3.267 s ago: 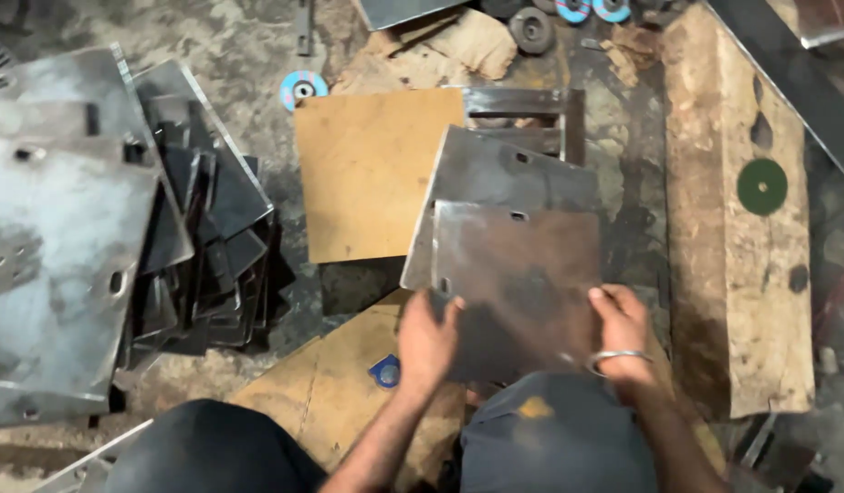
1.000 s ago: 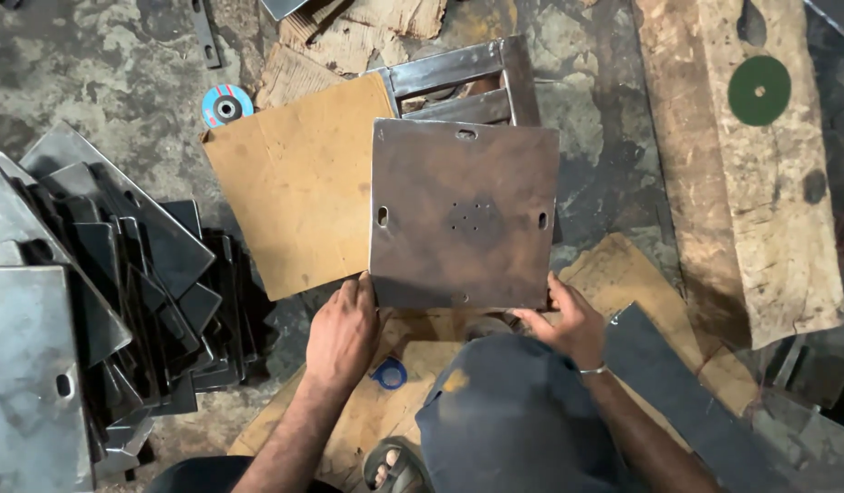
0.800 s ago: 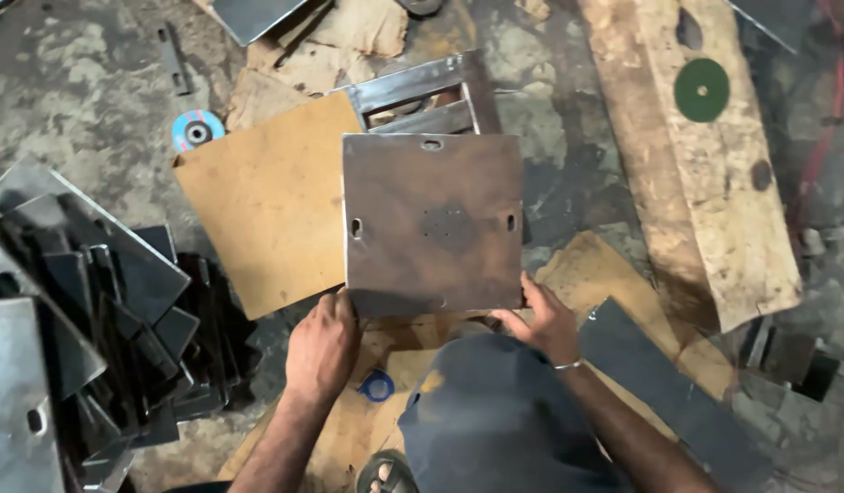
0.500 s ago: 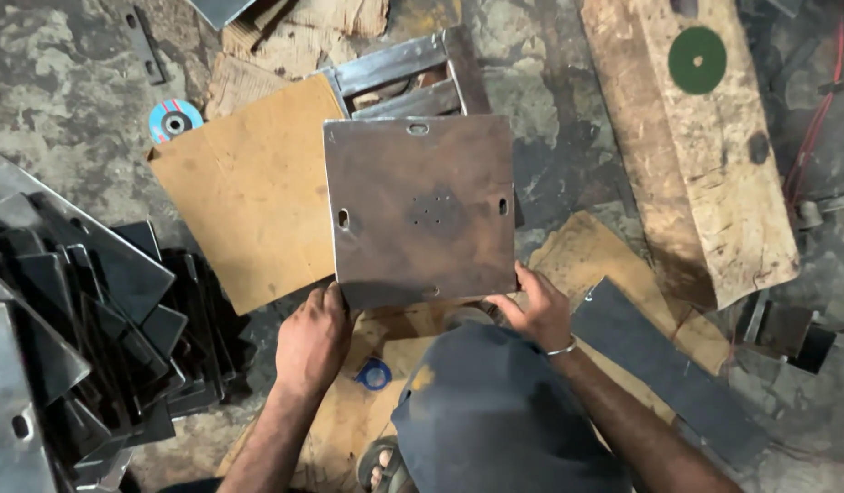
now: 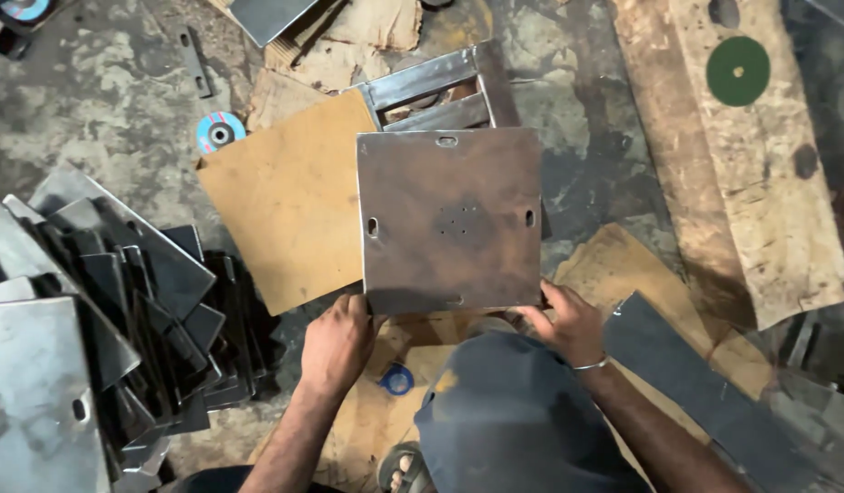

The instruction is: The person picks up square metal plates from a pile on the floor and stacks them one by one. They handle the plates by hand, aligning them into a neat stack while surrounded by other metal parts and tools.

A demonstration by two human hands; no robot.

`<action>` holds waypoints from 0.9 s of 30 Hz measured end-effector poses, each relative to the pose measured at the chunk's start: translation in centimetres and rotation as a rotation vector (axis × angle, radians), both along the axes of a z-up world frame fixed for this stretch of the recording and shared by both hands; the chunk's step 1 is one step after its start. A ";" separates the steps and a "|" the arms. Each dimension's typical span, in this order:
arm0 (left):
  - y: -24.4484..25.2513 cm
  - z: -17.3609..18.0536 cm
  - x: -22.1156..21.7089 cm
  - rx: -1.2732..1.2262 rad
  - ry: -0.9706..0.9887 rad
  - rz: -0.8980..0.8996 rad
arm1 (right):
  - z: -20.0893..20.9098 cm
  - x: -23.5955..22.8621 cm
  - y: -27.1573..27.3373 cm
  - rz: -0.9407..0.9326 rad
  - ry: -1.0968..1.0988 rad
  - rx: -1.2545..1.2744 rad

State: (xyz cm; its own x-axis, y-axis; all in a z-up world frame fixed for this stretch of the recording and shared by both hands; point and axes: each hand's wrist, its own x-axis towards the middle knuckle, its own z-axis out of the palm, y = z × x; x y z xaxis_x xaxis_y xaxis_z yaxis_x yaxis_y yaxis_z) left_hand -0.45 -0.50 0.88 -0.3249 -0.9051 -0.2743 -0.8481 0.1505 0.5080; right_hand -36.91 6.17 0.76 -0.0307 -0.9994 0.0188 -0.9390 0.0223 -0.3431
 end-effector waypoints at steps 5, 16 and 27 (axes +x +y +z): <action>-2.2 2.4 0.5 0.040 0.028 -0.013 | 4.3 0.9 -2.6 -0.153 -0.137 0.145; -15.5 -0.4 -5.8 -0.079 0.320 0.593 | -1.5 -1.6 -18.8 -0.405 -0.536 -0.065; -15.9 0.0 -6.6 -0.188 0.340 0.641 | -2.9 -1.6 -20.1 -0.520 -0.648 -0.125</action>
